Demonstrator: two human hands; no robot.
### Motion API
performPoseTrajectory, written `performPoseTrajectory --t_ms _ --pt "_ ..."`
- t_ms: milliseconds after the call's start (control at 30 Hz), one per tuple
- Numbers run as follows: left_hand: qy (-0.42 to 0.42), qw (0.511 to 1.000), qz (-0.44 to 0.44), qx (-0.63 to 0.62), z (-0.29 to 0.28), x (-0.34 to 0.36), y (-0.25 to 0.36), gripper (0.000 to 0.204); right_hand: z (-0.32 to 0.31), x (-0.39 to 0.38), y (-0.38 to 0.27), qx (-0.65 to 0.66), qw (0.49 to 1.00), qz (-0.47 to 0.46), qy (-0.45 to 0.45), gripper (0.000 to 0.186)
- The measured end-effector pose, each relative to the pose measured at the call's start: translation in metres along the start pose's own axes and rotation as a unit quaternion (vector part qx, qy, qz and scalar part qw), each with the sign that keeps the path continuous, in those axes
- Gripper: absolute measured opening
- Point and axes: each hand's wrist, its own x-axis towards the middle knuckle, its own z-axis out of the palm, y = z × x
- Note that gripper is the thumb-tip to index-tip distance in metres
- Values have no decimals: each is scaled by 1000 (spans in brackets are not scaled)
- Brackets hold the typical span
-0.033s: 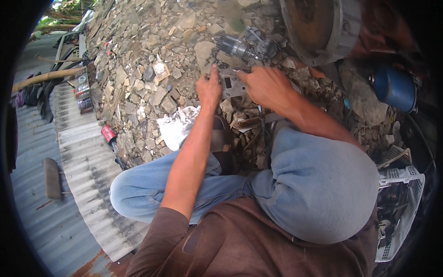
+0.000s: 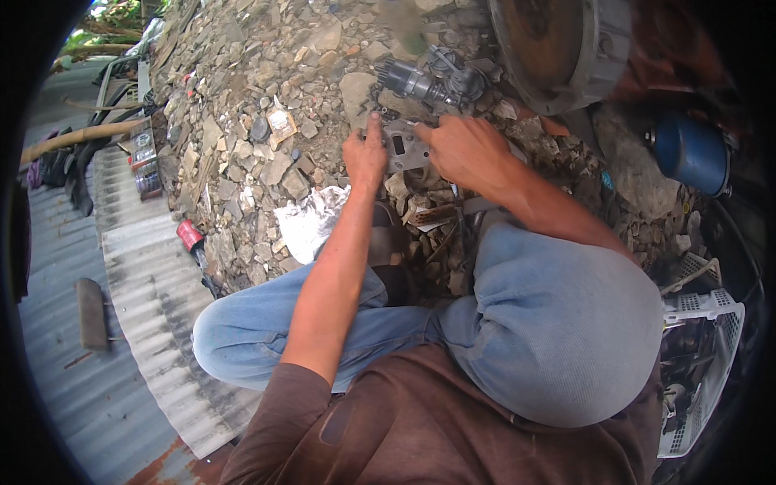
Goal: The person sits on the ground and uses a small metal tool to scrape and clean the surface of a metal mechanical part. They repeatedly rub the tool against the part's surface, focusing on specific areas.
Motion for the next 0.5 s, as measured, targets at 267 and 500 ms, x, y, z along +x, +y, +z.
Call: performPoseTrajectory --t_ms 267,500 --pt "-11 1000 -6 -17 0 -2 2 83 0 -4 0 10 1000 -4 1 52" --pt "13 1000 14 -7 2 -3 2 86 1 -4 0 20 1000 5 3 52"
